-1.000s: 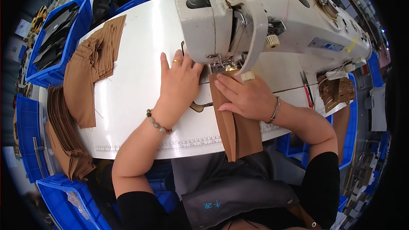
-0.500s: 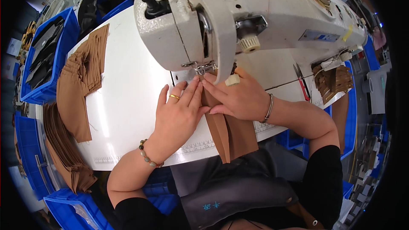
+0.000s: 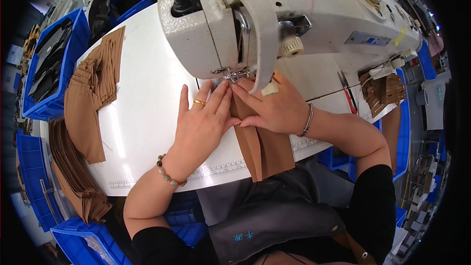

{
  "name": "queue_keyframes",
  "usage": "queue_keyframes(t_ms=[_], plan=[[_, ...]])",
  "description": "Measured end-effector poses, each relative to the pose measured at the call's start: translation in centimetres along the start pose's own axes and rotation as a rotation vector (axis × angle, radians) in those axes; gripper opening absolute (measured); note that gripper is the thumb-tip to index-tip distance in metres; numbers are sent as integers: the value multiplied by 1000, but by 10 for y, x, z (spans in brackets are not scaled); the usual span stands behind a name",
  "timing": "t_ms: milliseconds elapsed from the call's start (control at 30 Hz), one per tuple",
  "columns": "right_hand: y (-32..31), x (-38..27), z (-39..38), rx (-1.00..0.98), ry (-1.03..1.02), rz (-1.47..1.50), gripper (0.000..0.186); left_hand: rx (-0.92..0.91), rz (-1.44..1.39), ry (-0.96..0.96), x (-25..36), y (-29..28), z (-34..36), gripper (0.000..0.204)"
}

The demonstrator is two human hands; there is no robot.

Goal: Sewing a zipper onto a piece of leather using an industrial sewing machine.

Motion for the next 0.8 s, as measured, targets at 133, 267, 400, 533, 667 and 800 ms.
queue_keyframes(t_ms=[133, 267, 400, 533, 667, 800], plan=[[0, 1, 0, -11, -8, 30, 77, -6, -13, 39, 2, 2, -1, 58], [-1, 0, 0, -10, 0, 36, 77, -19, -78, 30, 0, 1, 2, 57], [-2, 2, 1, 39, 1, 49, 77, 7, -30, 1, -1, -1, 4, 58], [-2, 3, 2, 51, 18, 62, 74, -3, 11, -40, 0, 0, 3, 61], [0, 5, 2, 32, 52, 96, 73, -1, 15, -43, -1, 0, 4, 59], [-4, 5, 0, 12, -2, 71, 56, 9, 86, 85, 19, -10, -8, 50]])
Point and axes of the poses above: each hand's wrist, its own z-axis towards the middle knuckle, its own y-axis out of the palm, x = y × z, the point moved 5 cm from there along z, towards the middle knuckle, and after that the axes turned 5 degrees about y, right-handed, at the moved point
